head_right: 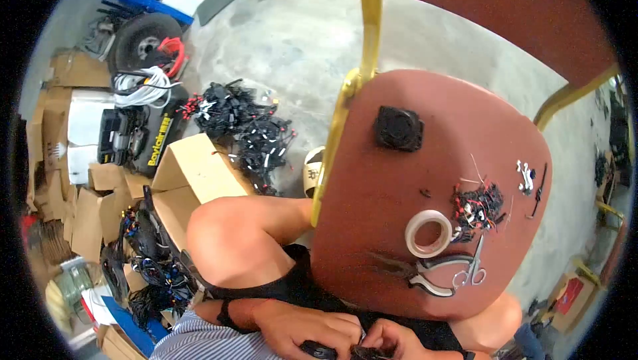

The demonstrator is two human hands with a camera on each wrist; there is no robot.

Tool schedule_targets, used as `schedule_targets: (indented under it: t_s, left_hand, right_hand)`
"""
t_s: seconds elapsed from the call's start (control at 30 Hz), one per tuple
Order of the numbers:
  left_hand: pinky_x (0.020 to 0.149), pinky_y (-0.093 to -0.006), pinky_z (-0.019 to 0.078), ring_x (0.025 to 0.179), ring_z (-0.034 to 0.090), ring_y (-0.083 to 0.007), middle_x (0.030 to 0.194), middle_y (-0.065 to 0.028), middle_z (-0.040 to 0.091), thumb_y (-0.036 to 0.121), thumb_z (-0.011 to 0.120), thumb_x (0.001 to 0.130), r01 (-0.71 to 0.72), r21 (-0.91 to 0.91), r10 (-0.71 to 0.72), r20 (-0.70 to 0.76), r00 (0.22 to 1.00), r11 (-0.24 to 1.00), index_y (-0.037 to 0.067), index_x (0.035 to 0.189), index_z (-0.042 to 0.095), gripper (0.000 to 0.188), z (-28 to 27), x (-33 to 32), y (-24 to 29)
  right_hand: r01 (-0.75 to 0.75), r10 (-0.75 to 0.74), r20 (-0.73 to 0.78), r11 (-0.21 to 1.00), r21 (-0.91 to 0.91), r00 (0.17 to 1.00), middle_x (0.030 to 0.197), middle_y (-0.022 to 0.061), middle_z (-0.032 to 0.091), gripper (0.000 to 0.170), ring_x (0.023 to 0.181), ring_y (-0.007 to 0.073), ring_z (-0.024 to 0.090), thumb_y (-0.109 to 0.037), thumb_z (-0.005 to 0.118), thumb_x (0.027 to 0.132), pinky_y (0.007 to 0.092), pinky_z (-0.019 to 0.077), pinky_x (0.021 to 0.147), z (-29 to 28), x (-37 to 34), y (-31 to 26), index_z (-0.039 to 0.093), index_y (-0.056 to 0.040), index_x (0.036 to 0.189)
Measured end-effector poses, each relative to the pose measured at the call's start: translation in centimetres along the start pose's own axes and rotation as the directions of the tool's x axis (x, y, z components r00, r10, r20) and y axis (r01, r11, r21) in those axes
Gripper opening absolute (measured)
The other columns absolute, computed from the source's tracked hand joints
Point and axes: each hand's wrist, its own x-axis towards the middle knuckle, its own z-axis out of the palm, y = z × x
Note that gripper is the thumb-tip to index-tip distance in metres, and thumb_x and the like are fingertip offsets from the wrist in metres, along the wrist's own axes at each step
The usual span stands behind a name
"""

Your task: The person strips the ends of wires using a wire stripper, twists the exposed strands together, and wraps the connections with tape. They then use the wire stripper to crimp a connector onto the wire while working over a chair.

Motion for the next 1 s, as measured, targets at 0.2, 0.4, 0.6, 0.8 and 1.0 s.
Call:
schedule_targets:
  t_s: [0.2,0.4,0.6,0.8,1.0]
  left_hand:
    - [0.090,-0.0440,0.0430,0.098,0.054,-0.0332,0.102,-0.0144,0.057,0.019,0.063,0.094,-0.066,-0.040,0.069,0.068,0.995,0.997,0.005,0.104,0.063,0.018,0.4,-0.4,-0.5]
    - [0.094,-0.0437,0.0420,0.101,0.055,-0.0326,0.101,-0.0139,0.059,0.018,0.063,0.095,-0.035,-0.076,0.044,0.120,0.992,0.996,0.003,0.103,0.063,0.018,-0.1,-1.1,0.1]
    - [0.096,-0.0416,0.0416,0.107,0.054,-0.0294,0.102,-0.0109,0.060,0.012,0.064,0.091,-0.017,-0.239,0.007,-0.045,0.999,0.971,0.001,0.090,0.060,0.012,-2.2,-2.8,1.9]
    - [0.103,-0.0480,0.0401,0.111,0.054,-0.0319,0.103,-0.0139,0.061,0.001,0.065,0.085,-0.175,-0.420,0.028,-0.332,0.943,0.891,0.004,0.096,0.063,0.011,-2.0,-1.8,1.6]
    - [0.105,-0.0472,0.0388,0.112,0.054,-0.0306,0.104,-0.0140,0.061,0.006,0.065,0.088,-0.031,-0.334,-0.107,-0.386,0.916,0.942,0.004,0.097,0.062,0.010,0.3,-1.0,2.6]
  right_hand:
    - [0.159,-0.154,0.089,0.985,-0.061,0.984,0.082,0.0012,0.057,0.043,0.069,0.0085,0.050,0.000,0.080,0.070,0.0252,0.0387,0.061,0.0,0.1,1.5,0.048,-0.0084,0.099]
    - [0.097,-0.092,0.039,0.982,-0.160,0.995,0.092,0.0045,0.065,0.029,0.087,0.0106,0.064,0.004,0.073,0.080,0.0242,0.0484,0.077,-5.7,-1.7,5.7,0.058,-0.0050,0.103]
    - [0.317,-0.358,-0.256,0.930,-0.186,0.898,0.077,0.0035,0.059,0.030,0.063,0.0134,0.054,-0.004,0.070,0.076,0.0277,0.0449,0.058,-1.7,-2.5,-5.7,0.058,-0.0036,0.104]
    - [0.338,-0.447,-0.533,0.894,-0.294,0.719,0.090,0.0020,0.059,0.035,0.080,0.0078,0.057,0.004,0.068,0.087,0.0241,0.0466,0.062,-3.2,0.2,-6.0,0.047,-0.0044,0.114]
    - [0.223,-0.668,-0.421,0.658,-0.719,0.613,0.091,0.0070,0.066,0.039,0.081,0.0099,0.059,-0.014,0.074,0.095,0.0283,0.0483,0.070,-4.8,0.6,-4.9,0.047,-0.0015,0.121]
